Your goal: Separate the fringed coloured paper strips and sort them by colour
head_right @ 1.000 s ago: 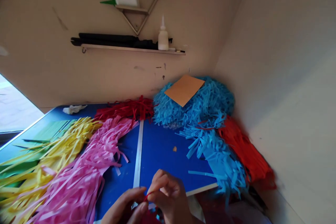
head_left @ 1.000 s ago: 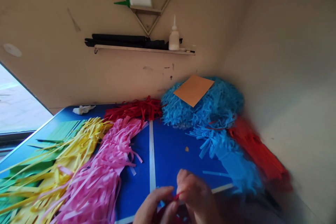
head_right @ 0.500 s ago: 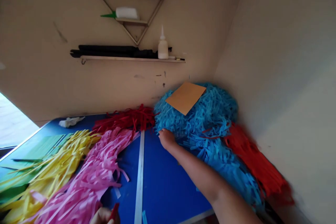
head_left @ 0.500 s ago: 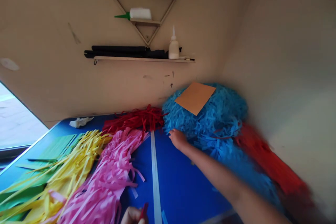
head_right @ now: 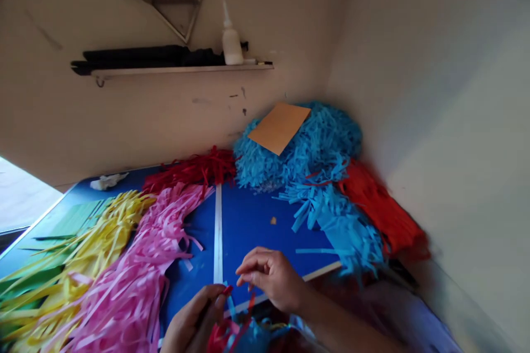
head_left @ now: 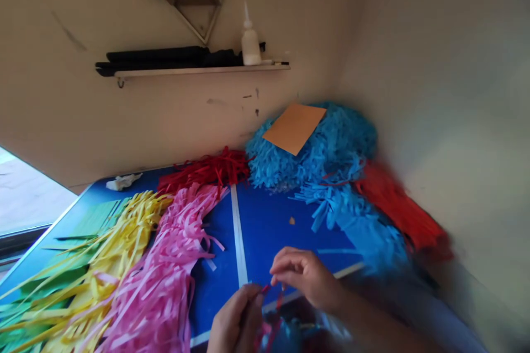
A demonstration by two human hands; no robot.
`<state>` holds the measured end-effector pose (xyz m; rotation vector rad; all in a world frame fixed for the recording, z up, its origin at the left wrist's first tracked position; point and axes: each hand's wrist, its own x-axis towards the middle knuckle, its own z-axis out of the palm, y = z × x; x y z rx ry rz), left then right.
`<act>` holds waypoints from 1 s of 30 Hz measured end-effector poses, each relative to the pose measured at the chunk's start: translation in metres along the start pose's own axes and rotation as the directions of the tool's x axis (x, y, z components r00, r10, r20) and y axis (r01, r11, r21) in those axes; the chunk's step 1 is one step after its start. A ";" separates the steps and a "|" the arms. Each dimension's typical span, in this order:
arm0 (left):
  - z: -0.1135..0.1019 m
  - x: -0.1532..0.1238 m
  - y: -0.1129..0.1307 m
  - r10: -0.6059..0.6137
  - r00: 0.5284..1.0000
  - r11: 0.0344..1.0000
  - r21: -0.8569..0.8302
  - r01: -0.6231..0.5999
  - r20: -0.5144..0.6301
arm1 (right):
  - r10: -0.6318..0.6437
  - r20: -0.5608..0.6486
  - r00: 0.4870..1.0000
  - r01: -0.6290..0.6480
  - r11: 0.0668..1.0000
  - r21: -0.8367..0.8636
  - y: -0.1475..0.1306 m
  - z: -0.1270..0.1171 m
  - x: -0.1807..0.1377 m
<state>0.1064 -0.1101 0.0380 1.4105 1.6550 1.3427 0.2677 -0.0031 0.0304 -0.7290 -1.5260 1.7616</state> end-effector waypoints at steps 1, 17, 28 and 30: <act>0.004 -0.001 0.002 0.045 0.999 0.998 0.032 -0.045 0.018 | 0.024 -0.049 0.998 -0.020 0.996 0.091 0.002 0.004 -0.014; 0.028 -0.017 0.016 0.362 0.902 0.795 0.427 -0.431 0.235 | 0.040 -0.298 0.954 0.020 0.981 0.195 -0.007 0.003 -0.076; 0.031 -0.024 0.017 0.332 0.885 0.723 0.515 -0.460 0.325 | 0.191 -0.231 0.954 -0.121 0.950 0.286 -0.008 -0.008 -0.080; 0.031 -0.025 0.018 0.356 0.870 0.695 0.525 -0.491 0.342 | 0.211 -0.239 0.948 -0.140 0.949 0.283 -0.006 -0.009 -0.081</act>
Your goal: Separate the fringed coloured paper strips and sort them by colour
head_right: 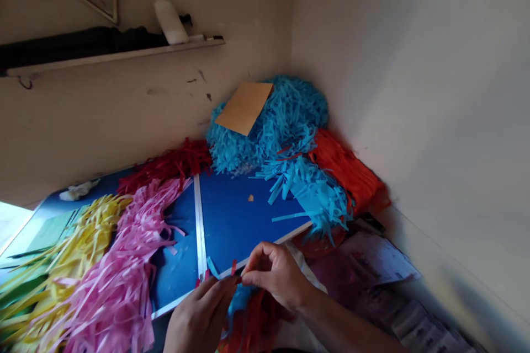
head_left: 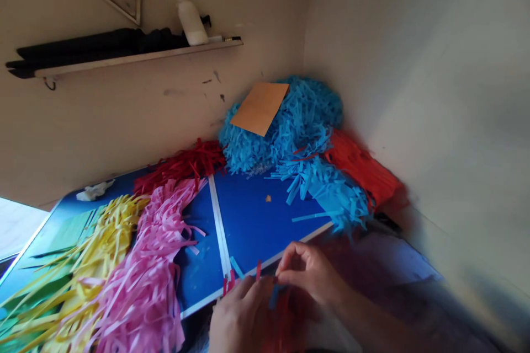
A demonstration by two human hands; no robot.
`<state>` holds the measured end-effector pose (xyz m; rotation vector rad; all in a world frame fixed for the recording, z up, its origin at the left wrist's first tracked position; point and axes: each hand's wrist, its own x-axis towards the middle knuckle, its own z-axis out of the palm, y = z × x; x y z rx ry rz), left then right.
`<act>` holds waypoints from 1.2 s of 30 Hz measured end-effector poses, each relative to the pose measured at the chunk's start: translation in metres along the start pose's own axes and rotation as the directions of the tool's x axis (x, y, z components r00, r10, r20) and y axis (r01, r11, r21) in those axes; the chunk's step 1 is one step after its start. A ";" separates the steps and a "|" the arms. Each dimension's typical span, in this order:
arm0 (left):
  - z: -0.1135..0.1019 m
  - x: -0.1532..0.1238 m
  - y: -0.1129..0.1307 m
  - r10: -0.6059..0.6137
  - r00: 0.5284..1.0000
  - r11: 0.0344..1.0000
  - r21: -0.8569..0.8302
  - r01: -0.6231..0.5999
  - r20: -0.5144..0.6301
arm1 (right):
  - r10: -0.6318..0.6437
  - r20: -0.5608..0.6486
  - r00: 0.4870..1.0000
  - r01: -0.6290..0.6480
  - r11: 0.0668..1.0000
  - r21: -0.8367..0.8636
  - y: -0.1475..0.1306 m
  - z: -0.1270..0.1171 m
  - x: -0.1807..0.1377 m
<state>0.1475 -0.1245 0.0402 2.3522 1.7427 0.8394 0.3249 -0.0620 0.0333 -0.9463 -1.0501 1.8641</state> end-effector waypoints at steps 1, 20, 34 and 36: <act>0.000 0.001 0.001 0.013 1.000 1.000 0.010 -0.013 -0.001 | -0.007 -0.005 1.000 0.007 1.000 -0.024 0.001 0.000 -0.001; 0.007 -0.007 0.003 -0.208 0.978 0.963 -0.178 0.201 -0.025 | -0.201 0.108 0.974 0.227 0.895 -0.383 -0.008 -0.003 -0.013; 0.009 0.004 0.012 -0.097 0.977 0.959 -0.279 0.041 -0.189 | -0.338 0.093 0.937 0.333 0.773 -0.540 -0.006 -0.011 -0.017; 0.010 0.004 0.014 -0.060 0.971 0.952 -0.306 -0.015 -0.233 | -0.340 0.088 0.936 0.332 0.776 -0.537 -0.006 -0.011 -0.018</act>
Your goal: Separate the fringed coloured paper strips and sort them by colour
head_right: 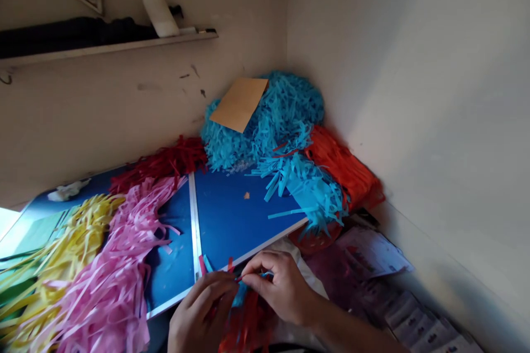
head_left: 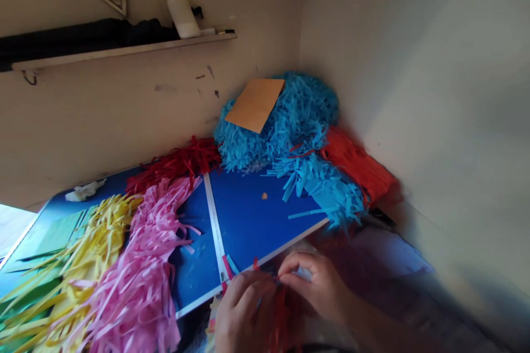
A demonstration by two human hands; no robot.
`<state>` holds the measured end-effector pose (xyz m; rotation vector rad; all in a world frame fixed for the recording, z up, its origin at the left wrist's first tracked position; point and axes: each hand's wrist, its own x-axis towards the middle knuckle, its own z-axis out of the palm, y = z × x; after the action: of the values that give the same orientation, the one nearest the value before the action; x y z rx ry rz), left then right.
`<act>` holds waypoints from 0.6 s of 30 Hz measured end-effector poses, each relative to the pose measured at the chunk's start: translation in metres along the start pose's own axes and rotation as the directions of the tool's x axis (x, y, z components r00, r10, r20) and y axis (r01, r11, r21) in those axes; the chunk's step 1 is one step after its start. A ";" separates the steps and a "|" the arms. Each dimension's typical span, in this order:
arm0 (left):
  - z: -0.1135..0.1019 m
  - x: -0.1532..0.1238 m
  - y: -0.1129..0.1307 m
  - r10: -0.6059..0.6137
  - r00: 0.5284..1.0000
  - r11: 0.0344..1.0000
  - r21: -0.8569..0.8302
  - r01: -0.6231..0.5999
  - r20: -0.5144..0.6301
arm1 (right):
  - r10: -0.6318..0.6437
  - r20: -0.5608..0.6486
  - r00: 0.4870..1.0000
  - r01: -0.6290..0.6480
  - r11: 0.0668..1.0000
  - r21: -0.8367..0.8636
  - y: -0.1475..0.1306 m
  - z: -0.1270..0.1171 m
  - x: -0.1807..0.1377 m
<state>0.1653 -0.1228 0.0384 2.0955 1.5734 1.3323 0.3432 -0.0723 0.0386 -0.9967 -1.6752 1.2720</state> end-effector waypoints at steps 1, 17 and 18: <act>0.000 0.000 0.001 0.012 1.000 1.000 -0.008 -0.012 -0.006 | -0.003 0.000 1.000 0.003 1.000 -0.002 0.000 0.000 0.000; 0.008 0.003 0.000 -0.062 0.988 0.993 0.108 0.047 0.141 | -0.136 0.012 0.991 0.136 0.980 -0.145 -0.001 0.003 -0.004; 0.009 0.002 -0.001 -0.086 0.982 0.990 0.125 0.064 0.171 | -0.172 0.026 0.985 0.174 0.971 -0.165 -0.001 0.001 -0.004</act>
<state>0.1710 -0.1179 0.0336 2.1322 1.6750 1.0207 0.3433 -0.0762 0.0389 -0.9186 -1.8580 1.0388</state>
